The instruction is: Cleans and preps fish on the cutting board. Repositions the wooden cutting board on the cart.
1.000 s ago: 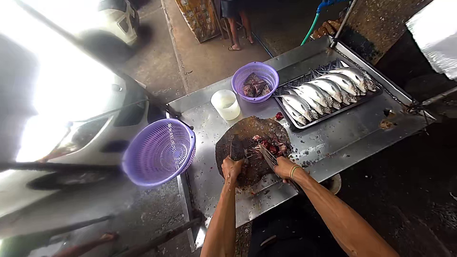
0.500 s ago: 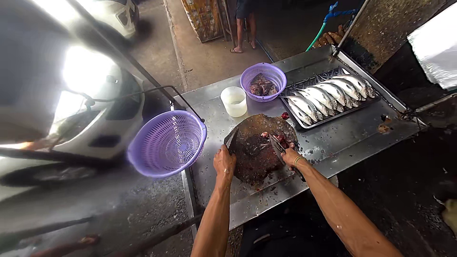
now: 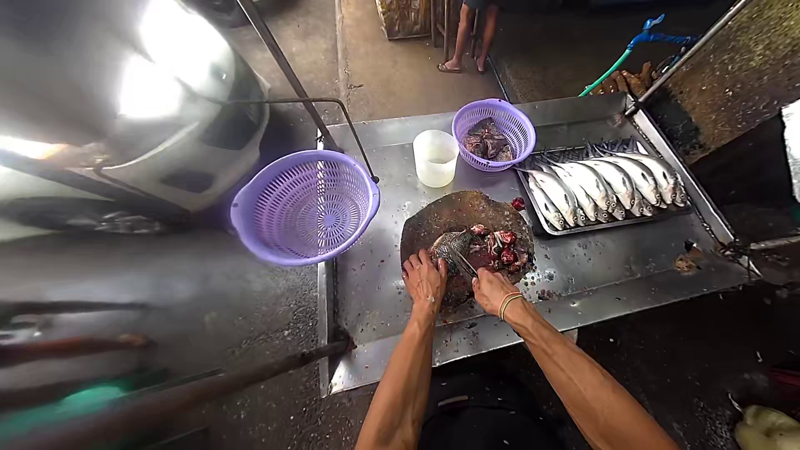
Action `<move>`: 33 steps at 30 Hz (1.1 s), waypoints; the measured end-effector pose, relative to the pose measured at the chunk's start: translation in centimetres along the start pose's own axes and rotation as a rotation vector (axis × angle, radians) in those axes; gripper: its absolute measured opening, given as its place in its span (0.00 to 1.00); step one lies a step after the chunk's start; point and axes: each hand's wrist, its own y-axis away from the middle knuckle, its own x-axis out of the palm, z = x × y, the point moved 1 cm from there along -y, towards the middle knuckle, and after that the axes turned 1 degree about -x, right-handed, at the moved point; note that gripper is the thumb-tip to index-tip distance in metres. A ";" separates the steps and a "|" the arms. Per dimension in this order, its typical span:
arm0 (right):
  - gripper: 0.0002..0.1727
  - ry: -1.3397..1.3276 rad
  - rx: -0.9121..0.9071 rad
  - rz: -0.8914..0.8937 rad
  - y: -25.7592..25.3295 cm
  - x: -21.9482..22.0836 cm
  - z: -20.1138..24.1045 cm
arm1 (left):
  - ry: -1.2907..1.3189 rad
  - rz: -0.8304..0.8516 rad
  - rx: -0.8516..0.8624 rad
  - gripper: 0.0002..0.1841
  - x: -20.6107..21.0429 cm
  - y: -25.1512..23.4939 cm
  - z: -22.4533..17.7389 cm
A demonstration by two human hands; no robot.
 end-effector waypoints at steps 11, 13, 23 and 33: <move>0.24 0.176 0.038 0.076 -2.9 -1.8 3.4 | 0.001 0.084 -0.013 0.28 0.8 -1.4 -2.1; 0.26 0.170 -0.035 0.057 -6.1 -2.5 4.9 | 0.025 0.063 -0.001 0.25 0.9 -1.4 -2.1; 0.23 0.130 -0.021 0.191 -4.7 -3.1 1.8 | 0.067 -0.061 -0.039 0.24 1.9 -0.5 -2.5; 0.24 0.142 -0.064 0.112 -4.3 -1.2 1.1 | 0.101 -0.060 -0.055 0.24 1.4 -1.0 -2.2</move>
